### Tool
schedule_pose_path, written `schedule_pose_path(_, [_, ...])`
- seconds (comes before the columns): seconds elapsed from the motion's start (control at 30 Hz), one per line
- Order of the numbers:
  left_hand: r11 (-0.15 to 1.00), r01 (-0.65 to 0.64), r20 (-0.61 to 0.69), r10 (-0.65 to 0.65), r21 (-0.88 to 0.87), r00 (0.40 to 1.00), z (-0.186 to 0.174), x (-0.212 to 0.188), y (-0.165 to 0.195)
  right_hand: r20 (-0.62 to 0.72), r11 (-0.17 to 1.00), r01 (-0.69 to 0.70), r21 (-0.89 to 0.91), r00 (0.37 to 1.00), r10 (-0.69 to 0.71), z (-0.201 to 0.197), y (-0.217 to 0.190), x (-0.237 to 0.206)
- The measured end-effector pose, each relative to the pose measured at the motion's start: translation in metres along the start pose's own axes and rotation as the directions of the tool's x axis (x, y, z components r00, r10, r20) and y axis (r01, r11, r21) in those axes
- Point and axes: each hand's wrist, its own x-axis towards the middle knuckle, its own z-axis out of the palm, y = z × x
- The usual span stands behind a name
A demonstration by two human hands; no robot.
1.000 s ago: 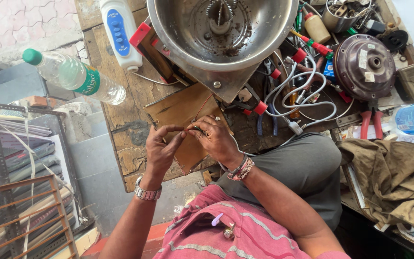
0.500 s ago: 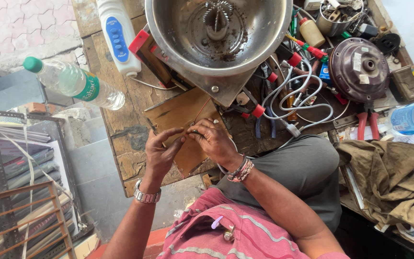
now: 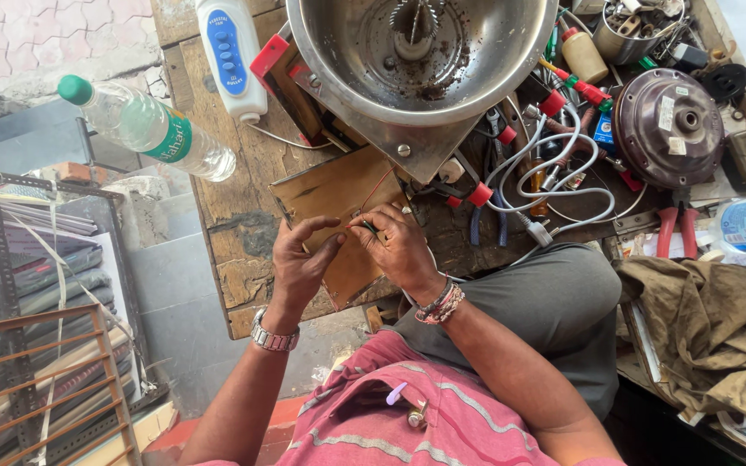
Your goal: The person strips the insulation from the ends of a grey power cord and connects the exposed wires to terminals on a small wooden board. They use a screwdriver to tighten the terminal screws and secure the connections.
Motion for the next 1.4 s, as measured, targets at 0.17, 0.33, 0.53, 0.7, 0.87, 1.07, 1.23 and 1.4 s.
schedule_pose_path(0.17, [0.998,-0.057,0.014,0.057,-0.039,0.998,-0.0009,0.0006,0.0034,0.022,0.999,0.008,-0.048,1.0,-0.007,-0.0002,-0.001,-0.0007])
schedule_pose_path(0.33, [1.0,0.006,-0.002,-0.006,-0.006,1.0,-0.0003,0.0017,0.0045,0.025,0.999,-0.012,-0.042,1.0,0.013,0.0005,-0.0037,-0.0005])
schedule_pose_path(0.53, [0.997,-0.05,0.007,0.05,0.053,0.999,-0.0015,0.0021,0.0056,0.019,0.998,0.006,-0.057,1.0,-0.005,0.0007,-0.0047,-0.0004])
schedule_pose_path(0.7, [0.981,-0.134,0.01,0.134,0.14,0.991,-0.002,0.0017,0.0048,0.022,0.989,0.074,-0.126,0.997,-0.071,0.0008,-0.005,-0.0008])
schedule_pose_path(0.87, [0.965,-0.178,0.077,0.166,0.192,0.983,-0.006,0.0045,0.0022,0.043,0.98,0.123,-0.158,0.992,-0.117,0.0008,-0.0054,-0.0017])
schedule_pose_path(1.07, [0.989,-0.053,0.087,0.041,0.141,0.995,-0.0092,0.0036,0.006,0.049,0.999,-0.024,-0.035,0.998,0.025,0.0006,-0.0032,0.0012])
schedule_pose_path(1.23, [0.994,-0.031,0.054,0.025,0.107,0.998,-0.0051,0.0025,0.0081,0.088,0.997,-0.038,-0.067,0.995,0.044,-0.0006,-0.005,0.0011])
schedule_pose_path(1.4, [0.99,-0.088,0.021,0.086,0.109,0.996,-0.0033,0.0024,0.0053,0.092,0.995,-0.005,-0.101,0.996,0.014,-0.0009,-0.0083,0.0009])
